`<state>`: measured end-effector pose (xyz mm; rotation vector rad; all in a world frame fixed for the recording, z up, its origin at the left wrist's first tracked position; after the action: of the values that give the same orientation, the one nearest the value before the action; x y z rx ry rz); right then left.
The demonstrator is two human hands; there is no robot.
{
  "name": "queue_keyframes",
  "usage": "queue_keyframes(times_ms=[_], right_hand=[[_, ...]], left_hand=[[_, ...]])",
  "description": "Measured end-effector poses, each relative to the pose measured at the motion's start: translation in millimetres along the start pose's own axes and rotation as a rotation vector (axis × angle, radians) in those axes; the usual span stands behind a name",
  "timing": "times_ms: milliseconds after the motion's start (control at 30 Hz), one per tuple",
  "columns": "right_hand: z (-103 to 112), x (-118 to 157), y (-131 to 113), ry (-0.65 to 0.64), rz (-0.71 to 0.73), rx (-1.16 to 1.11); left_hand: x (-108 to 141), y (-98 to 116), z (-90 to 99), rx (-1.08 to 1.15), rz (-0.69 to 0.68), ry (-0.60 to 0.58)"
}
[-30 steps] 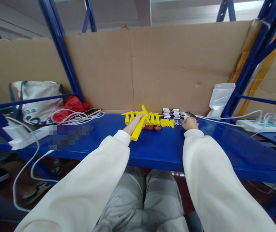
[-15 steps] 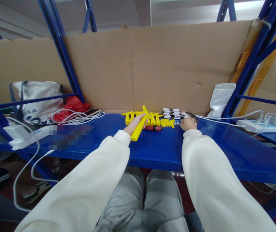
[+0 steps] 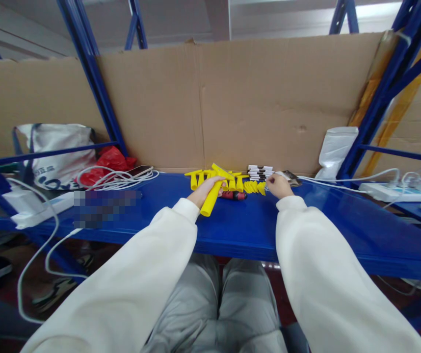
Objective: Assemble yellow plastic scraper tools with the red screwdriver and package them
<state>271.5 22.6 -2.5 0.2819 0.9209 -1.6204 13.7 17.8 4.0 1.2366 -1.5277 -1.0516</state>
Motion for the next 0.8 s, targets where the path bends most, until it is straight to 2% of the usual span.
queue_keyframes(times_ms=[267,400,500,667,800], right_hand=[[4.6,1.0,-6.4,0.042,-0.030,-0.077],[6.4,1.1,-2.2,0.064,-0.040,-0.087],[7.4,-0.1,3.4,0.093,-0.052,-0.077],[10.9,-1.9,14.4,0.127,-0.132,-0.015],[15.2,-2.0,17.7,0.146,-0.167,0.010]], left_hand=[[-2.0,0.2,-7.4,-0.019,-0.002,-0.041],[-3.2,0.3,-17.7,-0.065,0.053,-0.057],[-3.0,0.5,-34.9,-0.100,0.103,-0.102],[-4.4,-7.7,-78.5,-0.088,0.150,-0.152],[-7.1,-18.3,-110.5,-0.075,0.168,-0.133]])
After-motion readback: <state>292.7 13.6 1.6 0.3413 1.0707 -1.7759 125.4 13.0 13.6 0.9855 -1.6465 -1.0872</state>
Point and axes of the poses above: each hand's wrist, its own x-axis away from the middle knuckle, its own z-axis out of the back of the hand, y = z × x, the point moved 3 cm from there along -x, towards the middle knuckle, and after that the axes turned 11 degrees about y, right-handed, at the moved point
